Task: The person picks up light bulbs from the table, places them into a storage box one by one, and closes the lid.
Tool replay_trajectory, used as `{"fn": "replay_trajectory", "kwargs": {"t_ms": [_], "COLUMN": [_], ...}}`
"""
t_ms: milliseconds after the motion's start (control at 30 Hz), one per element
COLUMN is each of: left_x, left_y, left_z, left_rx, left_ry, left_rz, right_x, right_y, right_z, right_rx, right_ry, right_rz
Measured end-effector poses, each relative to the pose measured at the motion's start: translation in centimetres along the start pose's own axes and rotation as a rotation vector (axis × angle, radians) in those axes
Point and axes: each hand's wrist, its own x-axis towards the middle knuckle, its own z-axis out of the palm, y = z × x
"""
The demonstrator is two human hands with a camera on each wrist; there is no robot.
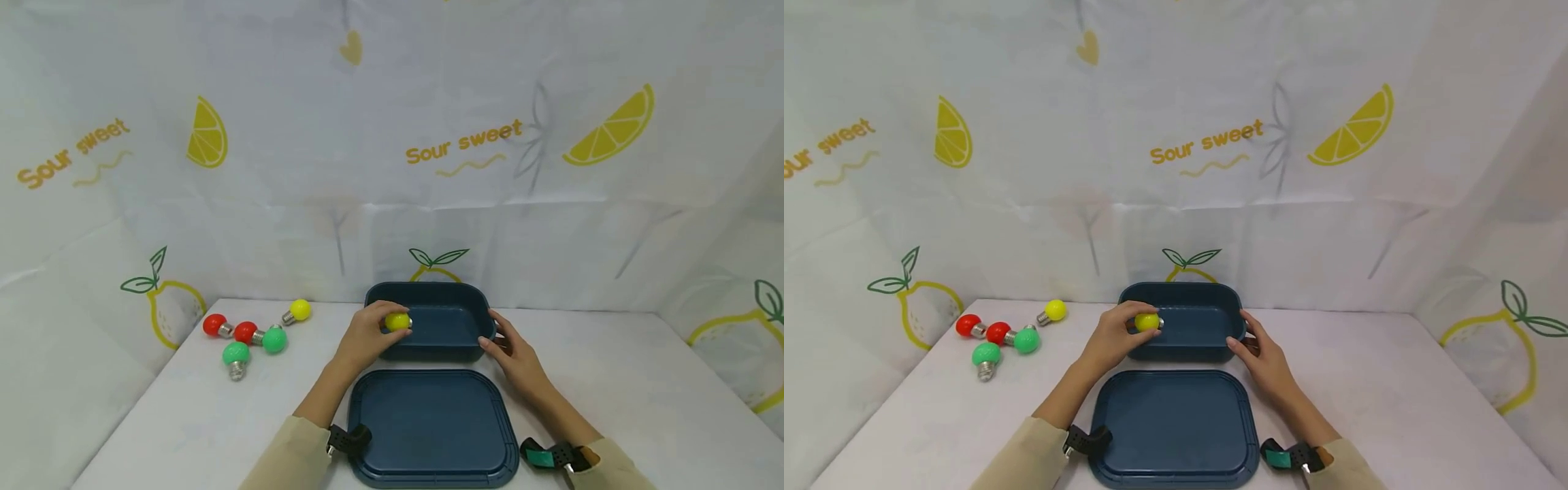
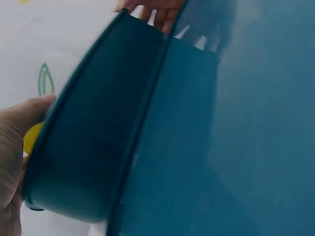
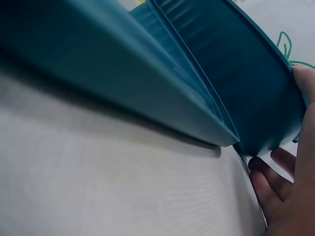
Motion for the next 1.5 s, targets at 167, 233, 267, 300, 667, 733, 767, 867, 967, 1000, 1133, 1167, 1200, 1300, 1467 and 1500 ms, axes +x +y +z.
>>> {"fn": "replay_trajectory", "kwargs": {"t_ms": [167, 233, 267, 300, 667, 733, 767, 867, 967, 1000, 1133, 1167, 1200, 1300, 1467, 1500], "left_x": [1.1, 1.9, 2.2, 2.6, 3.2, 3.2, 3.3, 3.4, 3.5, 3.5, 3.5, 3.5, 3.5, 3.6, 3.7, 3.7], "left_y": [1.3, 1.6, 1.7, 1.8, 1.7, 1.7, 1.7, 1.8, 1.9, 1.8, 1.7, 1.7, 1.6, 1.6, 1.8, 1.8], "left_z": [0.6, 1.1, 1.3, 1.6, 3.1, 3.0, 3.0, 3.0, 2.9, 3.0, 2.9, 2.9, 2.8, 2.7, 2.7, 2.7], "left_rx": [0.033, 0.022, 0.024, 0.027, -0.033, -0.022, -0.015, 0.004, 0.005, 0.004, -0.012, -0.018, -0.024, -0.04, -0.032, -0.027], "left_ry": [-0.073, -0.096, -0.104, -0.11, -0.123, -0.132, -0.138, -0.157, -0.174, -0.18, -0.207, -0.212, -0.214, -0.218, -0.225, -0.225], "left_rz": [-0.094, -0.119, -0.129, -0.135, -0.27, -0.278, -0.28, -0.301, -0.326, -0.332, -0.342, -0.343, -0.343, -0.349, -0.349, -0.348], "right_x": [-0.1, -0.1, -0.2, -0.2, -0.2, -0.2, -0.2, -0.1, 0.0, 0.0, 0.0, 0.0, 0.0, 0.1, 0.0, 0.0], "right_y": [0.0, 0.2, 0.3, 0.4, 0.6, 0.4, 0.4, 0.2, 0.2, 0.2, 0.3, 0.3, 0.3, 0.3, 0.4, 0.4], "right_z": [0.0, 0.0, 0.1, 0.1, 0.2, 0.3, 0.3, 0.3, 0.3, 0.2, 0.3, 0.3, 0.4, 0.4, 0.3, 0.3], "right_rx": [0.025, 0.024, 0.021, 0.02, 0.01, 0.016, 0.019, 0.022, 0.016, 0.014, 0.016, 0.016, 0.013, 0.009, -0.001, -0.001], "right_ry": [0.0, 0.006, 0.01, 0.011, 0.008, 0.01, 0.01, 0.008, 0.012, 0.013, 0.013, 0.013, 0.013, 0.015, 0.024, 0.027], "right_rz": [0.001, 0.003, 0.005, 0.008, 0.033, 0.033, 0.032, 0.029, 0.025, 0.023, 0.02, 0.02, 0.022, 0.028, 0.035, 0.036]}}
